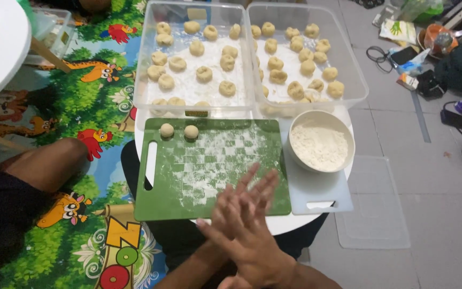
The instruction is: Rolling small portions of dough into spherical balls and placing them on a green cutting board.
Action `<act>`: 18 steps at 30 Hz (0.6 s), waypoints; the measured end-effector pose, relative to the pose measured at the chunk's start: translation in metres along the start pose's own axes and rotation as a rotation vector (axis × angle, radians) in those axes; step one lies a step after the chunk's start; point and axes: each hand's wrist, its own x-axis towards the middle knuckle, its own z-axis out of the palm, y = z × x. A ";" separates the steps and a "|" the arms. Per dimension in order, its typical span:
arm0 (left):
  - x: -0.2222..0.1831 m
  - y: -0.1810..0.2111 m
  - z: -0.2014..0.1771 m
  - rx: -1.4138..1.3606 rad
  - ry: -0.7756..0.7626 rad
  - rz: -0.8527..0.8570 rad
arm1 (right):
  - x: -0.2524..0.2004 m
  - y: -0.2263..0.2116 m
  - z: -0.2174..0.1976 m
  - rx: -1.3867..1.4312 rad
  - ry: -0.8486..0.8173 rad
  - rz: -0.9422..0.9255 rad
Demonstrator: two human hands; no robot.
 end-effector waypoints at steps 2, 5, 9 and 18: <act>-0.004 -0.006 0.015 -0.026 -0.029 -0.015 | -0.004 0.004 0.001 0.000 -0.105 -0.041; -0.014 -0.035 0.033 0.436 -0.154 0.173 | 0.010 0.026 -0.005 -0.007 -0.055 0.054; -0.011 -0.041 0.013 0.506 0.050 0.156 | 0.011 0.020 -0.011 -0.098 0.022 0.093; -0.002 -0.042 0.027 1.357 0.556 0.360 | 0.005 0.028 -0.012 -0.054 0.082 0.124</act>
